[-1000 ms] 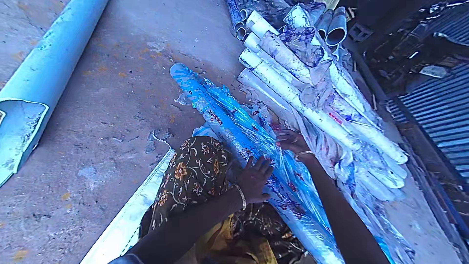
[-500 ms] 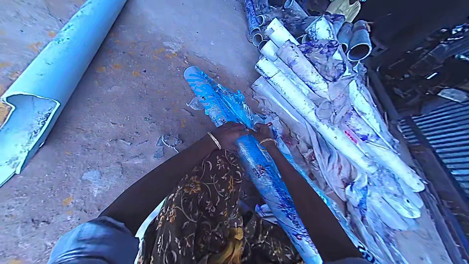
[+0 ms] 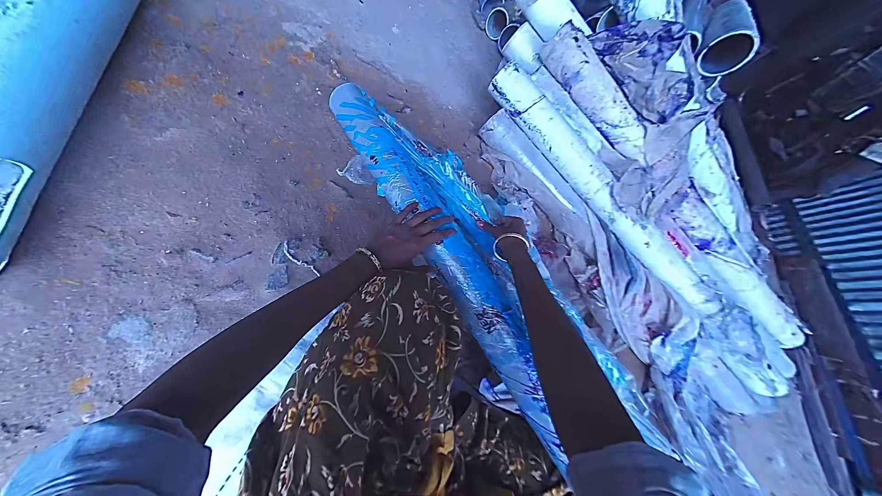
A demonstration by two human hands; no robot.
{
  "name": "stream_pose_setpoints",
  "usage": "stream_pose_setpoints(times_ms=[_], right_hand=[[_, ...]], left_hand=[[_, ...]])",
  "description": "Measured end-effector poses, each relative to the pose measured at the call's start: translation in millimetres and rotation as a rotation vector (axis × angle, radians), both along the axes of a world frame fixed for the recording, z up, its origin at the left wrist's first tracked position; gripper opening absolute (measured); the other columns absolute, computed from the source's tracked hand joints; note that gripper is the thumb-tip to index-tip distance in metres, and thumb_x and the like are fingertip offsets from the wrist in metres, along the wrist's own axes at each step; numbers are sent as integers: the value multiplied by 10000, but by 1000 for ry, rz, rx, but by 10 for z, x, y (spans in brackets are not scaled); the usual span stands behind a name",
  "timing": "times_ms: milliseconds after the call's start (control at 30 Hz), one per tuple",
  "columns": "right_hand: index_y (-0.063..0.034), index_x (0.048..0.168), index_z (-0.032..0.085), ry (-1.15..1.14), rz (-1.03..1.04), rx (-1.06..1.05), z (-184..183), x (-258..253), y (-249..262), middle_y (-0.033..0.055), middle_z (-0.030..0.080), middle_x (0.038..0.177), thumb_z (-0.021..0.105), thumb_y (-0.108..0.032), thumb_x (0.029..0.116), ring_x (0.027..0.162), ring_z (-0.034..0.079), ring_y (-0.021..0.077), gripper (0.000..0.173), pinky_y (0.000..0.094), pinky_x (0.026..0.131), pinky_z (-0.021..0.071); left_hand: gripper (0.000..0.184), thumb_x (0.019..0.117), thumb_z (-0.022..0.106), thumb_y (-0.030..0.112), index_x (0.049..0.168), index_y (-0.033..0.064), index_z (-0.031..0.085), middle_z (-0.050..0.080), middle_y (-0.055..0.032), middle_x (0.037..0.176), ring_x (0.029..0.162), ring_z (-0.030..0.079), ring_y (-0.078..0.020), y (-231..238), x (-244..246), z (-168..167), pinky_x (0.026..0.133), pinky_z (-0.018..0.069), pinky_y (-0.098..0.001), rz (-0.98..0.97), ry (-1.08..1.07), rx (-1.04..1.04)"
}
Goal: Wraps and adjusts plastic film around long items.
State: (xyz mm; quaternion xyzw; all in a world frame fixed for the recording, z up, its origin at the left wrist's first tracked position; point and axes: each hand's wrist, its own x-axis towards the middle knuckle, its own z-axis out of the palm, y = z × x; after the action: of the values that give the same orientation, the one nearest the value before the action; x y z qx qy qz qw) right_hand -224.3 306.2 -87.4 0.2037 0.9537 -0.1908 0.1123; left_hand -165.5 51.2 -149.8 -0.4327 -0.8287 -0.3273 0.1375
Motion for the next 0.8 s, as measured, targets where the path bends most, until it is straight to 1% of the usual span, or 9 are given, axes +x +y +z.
stream_pose_setpoints(times_ms=[133, 200, 233, 333, 467, 600, 633, 700, 800], right_hand=[[55, 1103, 713, -39, -56, 42, -64, -23, -76, 286, 654, 1232, 786, -346, 918, 1191, 607, 420, 448, 598, 1005, 445], [88, 1036, 688, 101, 53, -125, 57, 34, 47, 259, 670, 1033, 774, -241, 934, 953, 625, 337, 356, 521, 877, 488], [61, 1030, 660, 156, 107, -279, 207, 103, 132, 156, 636, 938, 725, -181, 963, 833, 565, 193, 259, 387, 794, 473], [-65, 1408, 500, 245, 134, -635, 865, 488, 527, 88, 682, 1156, 619, -118, 989, 975, 647, 107, 438, 306, 805, 528], [-6, 1315, 519, 468, 279, -400, 1512, 1524, 763, 34, 685, 1096, 705, -81, 894, 882, 671, 24, 466, 191, 761, 564], [-33, 1516, 450, 28, 268, -2, 1262, 2653, 224, 256, 599, 1352, 889, -339, 776, 1203, 614, 399, 913, 556, 982, 504], [-63, 1566, 394, -46, 265, 140, 1100, 2813, 89, 279, 543, 1430, 890, -368, 758, 1294, 551, 449, 997, 597, 1034, 454], [-112, 1559, 441, 62, 239, 348, 686, 2995, -20, 334, 513, 1450, 943, -206, 648, 1328, 502, 538, 1044, 699, 1045, 394], [-190, 1593, 394, 44, 200, 432, 491, 2966, 33, 349, 523, 1429, 913, -216, 710, 1308, 509, 553, 1025, 710, 1035, 378]], left_hand=[[737, 765, 860, 254, 1434, 104, 591, 518, -109, 1539, 1471, 412, -353, -18, -14, -11, 1173, 253, -632, 20, 35, -50], [796, 695, 903, 174, 1426, 97, 597, 515, -119, 1540, 1466, 419, -362, -79, -33, -23, 1166, 265, -635, 7, 56, -48], [825, 680, 910, 142, 1437, 110, 584, 503, -109, 1552, 1468, 417, -355, -140, -50, -7, 1167, 273, -626, -7, 56, -63], [880, 662, 906, 51, 1464, 138, 554, 500, -100, 1552, 1442, 439, -367, -270, -97, 84, 1116, 321, -641, -52, 32, -158], [918, 619, 965, 119, 1434, 58, 547, 577, -215, 1409, 1309, 536, -444, -247, -222, 257, 1063, 357, -669, -49, 142, -282], [890, 630, 961, 131, 1416, 30, 556, 557, -286, 1386, 1303, 521, -504, -224, -456, 200, 1066, 327, -713, -44, 194, -359], [901, 630, 959, 119, 1424, 18, 545, 546, -307, 1390, 1303, 517, -520, -209, -506, 195, 1067, 330, -714, -38, 200, -382], [880, 659, 935, 69, 1436, 3, 528, 529, -339, 1401, 1310, 514, -534, -183, -557, 194, 1076, 346, -705, -17, 201, -441], [898, 654, 954, 157, 1430, -2, 532, 550, -341, 1374, 1282, 544, -514, -111, -548, 342, 1060, 368, -680, 11, 212, -617]])
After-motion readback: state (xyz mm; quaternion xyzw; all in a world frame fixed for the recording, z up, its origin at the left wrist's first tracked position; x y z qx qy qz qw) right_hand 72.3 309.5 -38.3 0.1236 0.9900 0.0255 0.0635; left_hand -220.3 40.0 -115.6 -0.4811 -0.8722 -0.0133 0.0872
